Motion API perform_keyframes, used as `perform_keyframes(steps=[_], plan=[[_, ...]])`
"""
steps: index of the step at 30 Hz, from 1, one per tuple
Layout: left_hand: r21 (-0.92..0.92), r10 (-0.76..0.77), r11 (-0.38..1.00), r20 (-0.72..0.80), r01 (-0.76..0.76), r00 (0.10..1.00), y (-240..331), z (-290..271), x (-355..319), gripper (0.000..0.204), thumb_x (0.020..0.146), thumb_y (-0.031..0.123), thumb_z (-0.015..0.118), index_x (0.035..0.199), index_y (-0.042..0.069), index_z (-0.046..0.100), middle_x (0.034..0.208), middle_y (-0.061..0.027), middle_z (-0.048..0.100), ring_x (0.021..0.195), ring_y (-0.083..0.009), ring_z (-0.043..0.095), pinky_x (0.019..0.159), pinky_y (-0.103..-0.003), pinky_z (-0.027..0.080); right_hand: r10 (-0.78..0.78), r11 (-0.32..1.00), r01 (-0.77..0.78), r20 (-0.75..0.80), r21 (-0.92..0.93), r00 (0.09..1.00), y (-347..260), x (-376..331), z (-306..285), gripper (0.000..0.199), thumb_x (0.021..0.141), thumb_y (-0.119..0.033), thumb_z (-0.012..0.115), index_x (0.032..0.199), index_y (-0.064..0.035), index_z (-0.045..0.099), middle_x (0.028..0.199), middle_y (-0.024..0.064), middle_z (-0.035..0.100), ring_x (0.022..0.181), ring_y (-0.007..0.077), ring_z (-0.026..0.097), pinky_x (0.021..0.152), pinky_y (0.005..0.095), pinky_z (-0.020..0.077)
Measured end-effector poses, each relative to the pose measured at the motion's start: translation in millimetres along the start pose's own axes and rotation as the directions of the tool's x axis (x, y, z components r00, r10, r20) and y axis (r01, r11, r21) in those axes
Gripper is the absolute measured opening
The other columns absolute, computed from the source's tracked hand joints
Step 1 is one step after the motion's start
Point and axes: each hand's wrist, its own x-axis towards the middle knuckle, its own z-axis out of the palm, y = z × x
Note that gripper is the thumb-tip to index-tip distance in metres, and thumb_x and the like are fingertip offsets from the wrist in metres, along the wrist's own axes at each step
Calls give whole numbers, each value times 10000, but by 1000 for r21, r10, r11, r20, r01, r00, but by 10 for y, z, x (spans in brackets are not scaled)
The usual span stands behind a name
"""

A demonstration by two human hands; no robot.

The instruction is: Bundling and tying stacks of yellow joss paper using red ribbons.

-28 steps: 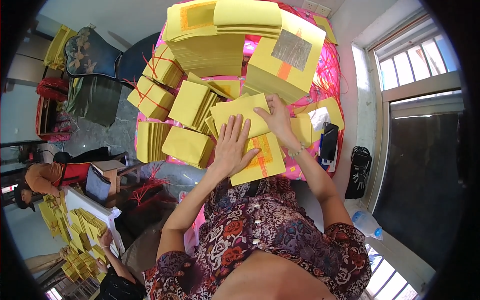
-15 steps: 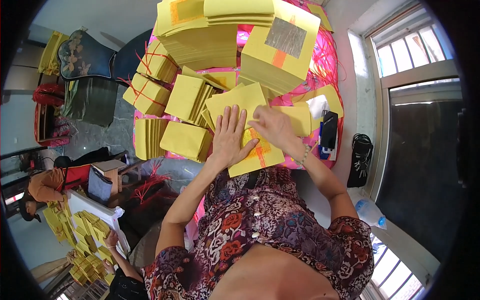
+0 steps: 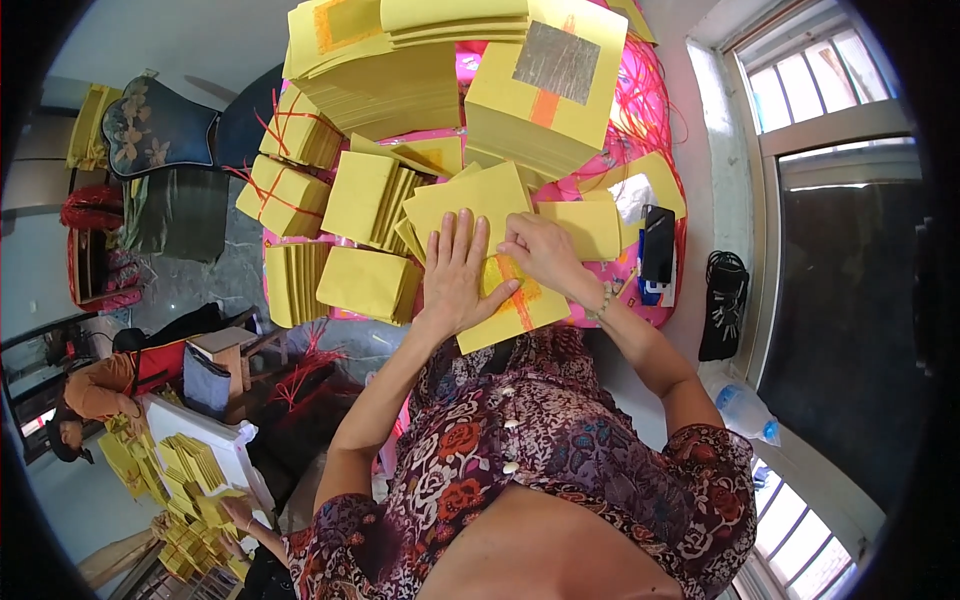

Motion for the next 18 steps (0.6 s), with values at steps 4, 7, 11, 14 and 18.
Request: perform_keyframes(steps=[4, 7, 11, 14, 18], plan=[[21, 14, 1000, -20, -13, 1000, -28, 12, 19, 1011, 871, 698, 519, 1556, 16, 224, 1620, -238, 148, 1509, -419, 69, 1199, -551, 86, -17, 1000, 17, 9, -25, 1000, 48, 10, 15, 242, 835, -161, 713, 854, -38, 506, 779, 126, 573, 785, 341, 592, 689, 439, 467], [39, 10, 999, -5, -10, 1000, -75, 11, -12, 1015, 871, 698, 518, 1558, 16, 215, 1625, -237, 127, 1512, -418, 47, 1199, -552, 74, -57, 998, 57, 33, -16, 998, 55, 15, -7, 257, 838, -184, 717, 880, -44, 506, 800, 124, 577, 796, 336, 598, 696, 436, 473], [-51, 33, 998, -12, -34, 999, -154, -26, -35, 922, 905, 614, 534, 1564, 50, 223, 1626, -235, 122, 1509, -421, 52, 1199, -552, 72, -63, 997, 67, 108, -33, 992, -23, 46, -97, 271, 837, -231, 728, 919, -62, 533, 838, 107, 574, 821, 326, 603, 699, 433, 482], [-177, 66, 981, -60, -75, 996, -214, -86, -56, 813, 933, 492, 570, 1554, 66, 265, 1618, -232, 156, 1502, -431, 86, 1195, -553, 96, -253, 941, 256, 41, -221, 967, 1, 52, -47, 275, 822, -262, 733, 938, -83, 559, 847, 77, 556, 807, 293, 596, 700, 409, 485], [-227, 85, 964, -218, -136, 972, -200, -179, -16, 596, 882, 239, 685, 1416, 76, 478, 1487, -224, 373, 1410, -426, 299, 1142, -541, 256, -553, 746, 512, 32, -426, 833, 176, 181, -60, 275, 796, -300, 740, 924, -109, 590, 841, 45, 533, 770, 243, 578, 703, 367, 483]])
